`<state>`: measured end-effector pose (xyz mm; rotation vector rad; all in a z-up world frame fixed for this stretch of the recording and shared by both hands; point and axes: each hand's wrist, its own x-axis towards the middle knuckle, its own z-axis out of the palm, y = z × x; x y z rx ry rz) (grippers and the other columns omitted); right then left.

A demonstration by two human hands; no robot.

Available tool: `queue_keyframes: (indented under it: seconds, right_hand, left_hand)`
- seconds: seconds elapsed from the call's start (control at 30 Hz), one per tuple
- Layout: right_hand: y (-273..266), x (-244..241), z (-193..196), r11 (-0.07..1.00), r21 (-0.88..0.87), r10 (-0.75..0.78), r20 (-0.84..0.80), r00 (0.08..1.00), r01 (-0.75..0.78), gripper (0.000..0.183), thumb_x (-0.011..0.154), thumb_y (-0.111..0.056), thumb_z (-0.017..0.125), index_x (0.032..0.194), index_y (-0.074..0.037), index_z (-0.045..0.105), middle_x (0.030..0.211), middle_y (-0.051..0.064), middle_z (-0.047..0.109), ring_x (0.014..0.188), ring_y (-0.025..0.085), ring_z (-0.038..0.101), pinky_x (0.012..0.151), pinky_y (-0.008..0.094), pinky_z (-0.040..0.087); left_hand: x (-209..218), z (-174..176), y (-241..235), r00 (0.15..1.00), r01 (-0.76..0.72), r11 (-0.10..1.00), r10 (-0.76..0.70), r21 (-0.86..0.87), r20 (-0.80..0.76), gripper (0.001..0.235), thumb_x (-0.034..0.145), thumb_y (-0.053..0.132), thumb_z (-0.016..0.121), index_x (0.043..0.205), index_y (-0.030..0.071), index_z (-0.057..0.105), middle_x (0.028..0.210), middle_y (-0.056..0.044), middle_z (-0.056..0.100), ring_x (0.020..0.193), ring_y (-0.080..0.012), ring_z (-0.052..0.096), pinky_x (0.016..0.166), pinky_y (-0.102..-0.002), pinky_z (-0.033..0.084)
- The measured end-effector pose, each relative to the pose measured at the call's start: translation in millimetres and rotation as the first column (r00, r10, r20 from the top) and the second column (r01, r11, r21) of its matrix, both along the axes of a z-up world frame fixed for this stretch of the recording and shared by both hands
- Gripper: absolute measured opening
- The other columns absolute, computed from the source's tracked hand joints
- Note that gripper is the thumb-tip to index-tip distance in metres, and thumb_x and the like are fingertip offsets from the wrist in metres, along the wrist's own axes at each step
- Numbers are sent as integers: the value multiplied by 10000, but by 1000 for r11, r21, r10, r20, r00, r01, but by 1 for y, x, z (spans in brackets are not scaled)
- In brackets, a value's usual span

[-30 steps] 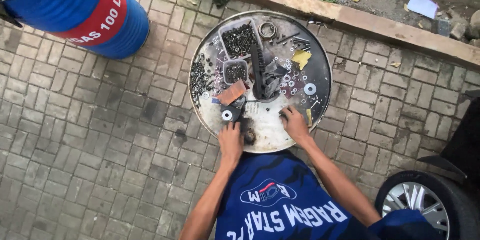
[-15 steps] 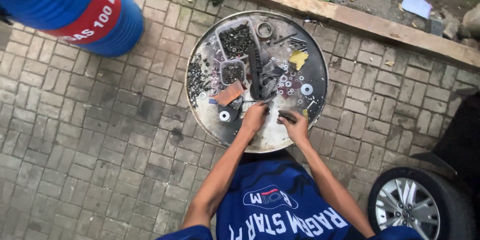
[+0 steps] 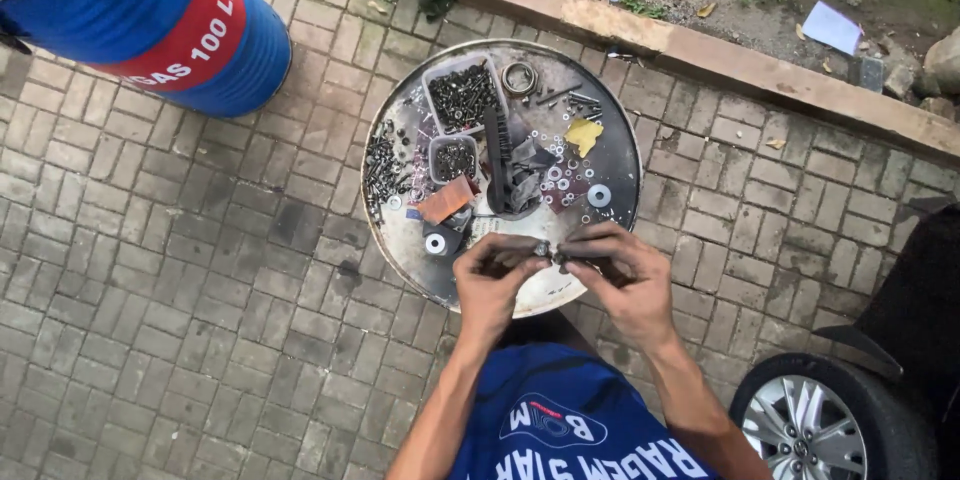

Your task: The person scrubs a small mechanical part with a brush over a metal tray filled with various hardware items. They then place the part down and pick up a small metal ring to inspect it.

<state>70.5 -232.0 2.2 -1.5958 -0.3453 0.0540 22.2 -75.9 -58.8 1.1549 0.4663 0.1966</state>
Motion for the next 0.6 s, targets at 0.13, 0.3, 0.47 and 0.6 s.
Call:
queue_keyframes:
  seconds: [0.13,0.3,0.47,0.6]
  right_hand:
    - [-12,5,9,996,76,40,128,991,-50,242,752,54,842,985,35,778,856,191,753,830,261,739,746,414,643]
    - [-22,9,20,969,181,125,237,963,-170,255,726,93,823,970,49,762,832,215,755,785,314,767,738,441,636]
    - [-32,15,27,963,145,202,178,963,-228,243,780,42,800,1022,41,779,868,208,732,821,256,722,707,392,614]
    - [-29,6,49,929,236,328,-162,931,-286,288,911,-25,691,1194,10,730,1123,110,645,1061,236,651,878,271,576]
  left_hand:
    - [-1,45,-5,978,-59,998,54,20,203,287,640,-97,926,863,-78,746,812,-203,774,823,-237,765,752,-386,670]
    - [-8,75,-12,933,-84,992,44,97,357,270,620,-121,920,818,-96,738,760,-210,743,788,-278,773,736,-403,676]
    - [-6,90,-13,922,-61,996,30,68,386,332,663,-86,907,956,-113,752,787,-201,715,768,-218,739,730,-386,675]
    - [-11,103,-12,948,-61,945,-46,323,314,270,786,151,875,1022,57,783,928,-62,714,870,-161,667,758,-248,541]
